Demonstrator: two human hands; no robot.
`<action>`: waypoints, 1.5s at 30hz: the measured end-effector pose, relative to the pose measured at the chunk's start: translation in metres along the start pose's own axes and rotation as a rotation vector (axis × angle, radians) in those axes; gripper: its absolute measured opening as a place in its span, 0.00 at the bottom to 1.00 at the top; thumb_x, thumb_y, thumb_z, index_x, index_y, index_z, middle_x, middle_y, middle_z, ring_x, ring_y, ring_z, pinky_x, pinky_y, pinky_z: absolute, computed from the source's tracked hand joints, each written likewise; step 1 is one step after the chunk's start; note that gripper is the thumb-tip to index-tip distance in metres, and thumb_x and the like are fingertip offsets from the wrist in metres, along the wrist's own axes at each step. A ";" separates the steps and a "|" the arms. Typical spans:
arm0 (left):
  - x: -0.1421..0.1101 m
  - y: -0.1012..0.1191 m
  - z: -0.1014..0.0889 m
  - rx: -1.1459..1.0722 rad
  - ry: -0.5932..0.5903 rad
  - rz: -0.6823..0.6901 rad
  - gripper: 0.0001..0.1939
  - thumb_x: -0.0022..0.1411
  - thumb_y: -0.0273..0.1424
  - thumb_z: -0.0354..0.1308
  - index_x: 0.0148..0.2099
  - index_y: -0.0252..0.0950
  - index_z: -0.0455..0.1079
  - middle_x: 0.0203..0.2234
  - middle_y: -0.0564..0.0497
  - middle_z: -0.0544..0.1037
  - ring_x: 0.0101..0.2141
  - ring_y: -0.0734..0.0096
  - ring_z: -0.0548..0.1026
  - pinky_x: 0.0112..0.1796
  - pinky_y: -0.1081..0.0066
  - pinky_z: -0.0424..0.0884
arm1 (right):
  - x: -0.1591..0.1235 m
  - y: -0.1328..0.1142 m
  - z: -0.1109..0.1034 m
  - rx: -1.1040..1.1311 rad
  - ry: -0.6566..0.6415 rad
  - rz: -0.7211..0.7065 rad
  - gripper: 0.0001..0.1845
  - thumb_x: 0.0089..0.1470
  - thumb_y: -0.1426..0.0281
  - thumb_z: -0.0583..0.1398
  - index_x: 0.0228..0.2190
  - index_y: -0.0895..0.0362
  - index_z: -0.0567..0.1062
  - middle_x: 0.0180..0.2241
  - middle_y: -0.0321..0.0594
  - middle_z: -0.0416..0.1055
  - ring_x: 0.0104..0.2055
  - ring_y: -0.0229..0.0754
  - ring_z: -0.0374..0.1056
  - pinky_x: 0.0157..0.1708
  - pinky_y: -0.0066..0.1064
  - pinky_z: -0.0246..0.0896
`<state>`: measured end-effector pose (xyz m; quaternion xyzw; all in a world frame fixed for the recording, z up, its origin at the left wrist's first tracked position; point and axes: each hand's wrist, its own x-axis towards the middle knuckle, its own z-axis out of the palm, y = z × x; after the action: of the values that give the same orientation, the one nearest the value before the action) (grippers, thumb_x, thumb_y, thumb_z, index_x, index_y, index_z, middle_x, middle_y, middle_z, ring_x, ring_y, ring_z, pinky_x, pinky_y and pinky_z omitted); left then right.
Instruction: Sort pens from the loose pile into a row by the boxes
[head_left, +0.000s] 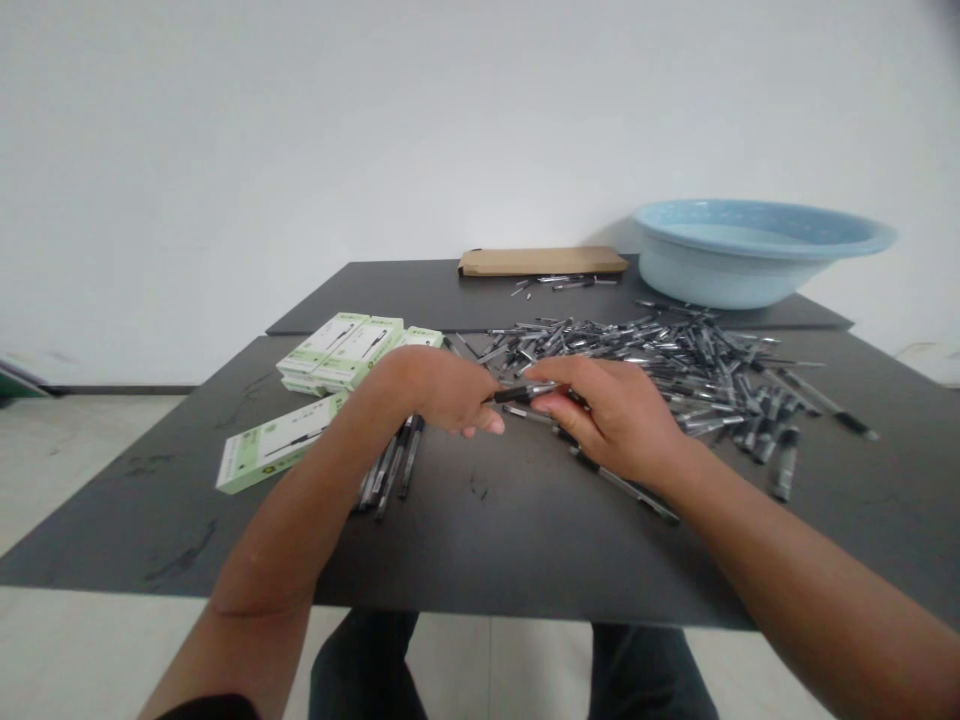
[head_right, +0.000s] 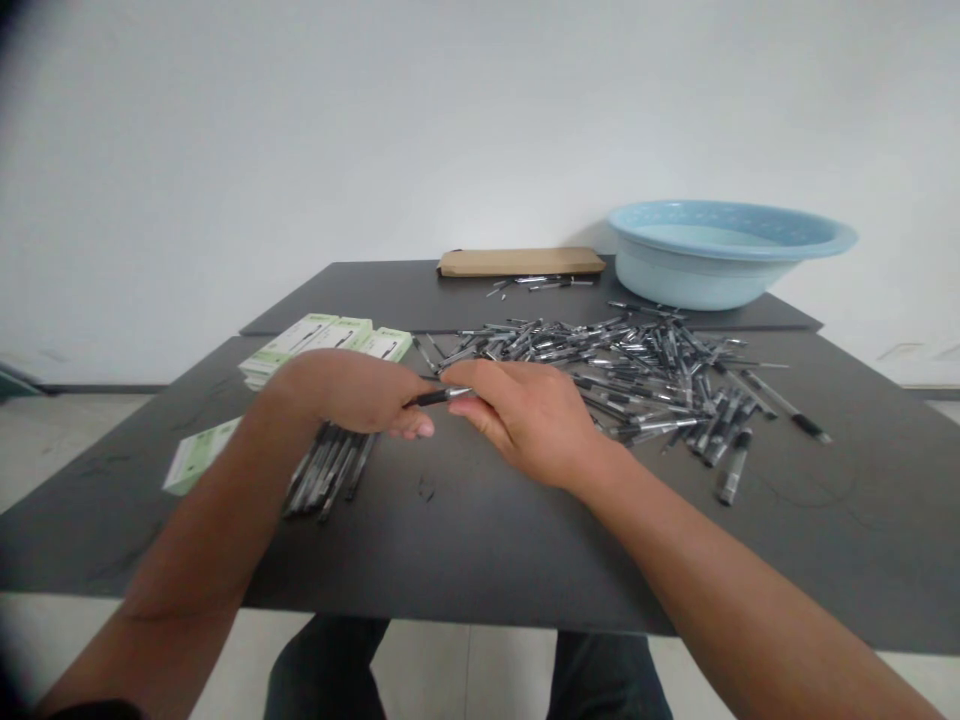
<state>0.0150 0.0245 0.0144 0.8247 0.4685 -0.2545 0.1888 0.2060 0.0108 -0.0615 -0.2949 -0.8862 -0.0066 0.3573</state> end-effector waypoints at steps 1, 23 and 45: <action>0.000 0.000 0.000 -0.005 -0.005 0.001 0.13 0.66 0.35 0.51 0.43 0.35 0.74 0.32 0.49 0.82 0.30 0.65 0.75 0.29 0.72 0.64 | -0.001 0.001 0.000 0.006 -0.003 -0.022 0.13 0.63 0.62 0.52 0.42 0.53 0.72 0.35 0.41 0.76 0.36 0.41 0.71 0.35 0.29 0.59; 0.002 -0.003 -0.001 0.095 -0.007 0.025 0.17 0.66 0.37 0.49 0.52 0.35 0.69 0.35 0.48 0.81 0.31 0.66 0.76 0.29 0.73 0.64 | -0.002 -0.004 0.008 0.023 0.000 0.054 0.13 0.64 0.62 0.50 0.39 0.56 0.70 0.30 0.41 0.75 0.31 0.41 0.69 0.30 0.29 0.54; 0.002 -0.001 0.001 0.094 -0.023 0.015 0.19 0.66 0.37 0.51 0.56 0.37 0.67 0.43 0.47 0.80 0.41 0.61 0.76 0.38 0.71 0.67 | -0.002 -0.003 0.004 0.143 0.027 0.057 0.11 0.62 0.62 0.54 0.37 0.56 0.70 0.28 0.39 0.72 0.30 0.40 0.68 0.30 0.29 0.53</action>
<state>0.0149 0.0258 0.0117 0.8331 0.4478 -0.2841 0.1572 0.2028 0.0078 -0.0651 -0.2936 -0.8708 0.0627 0.3892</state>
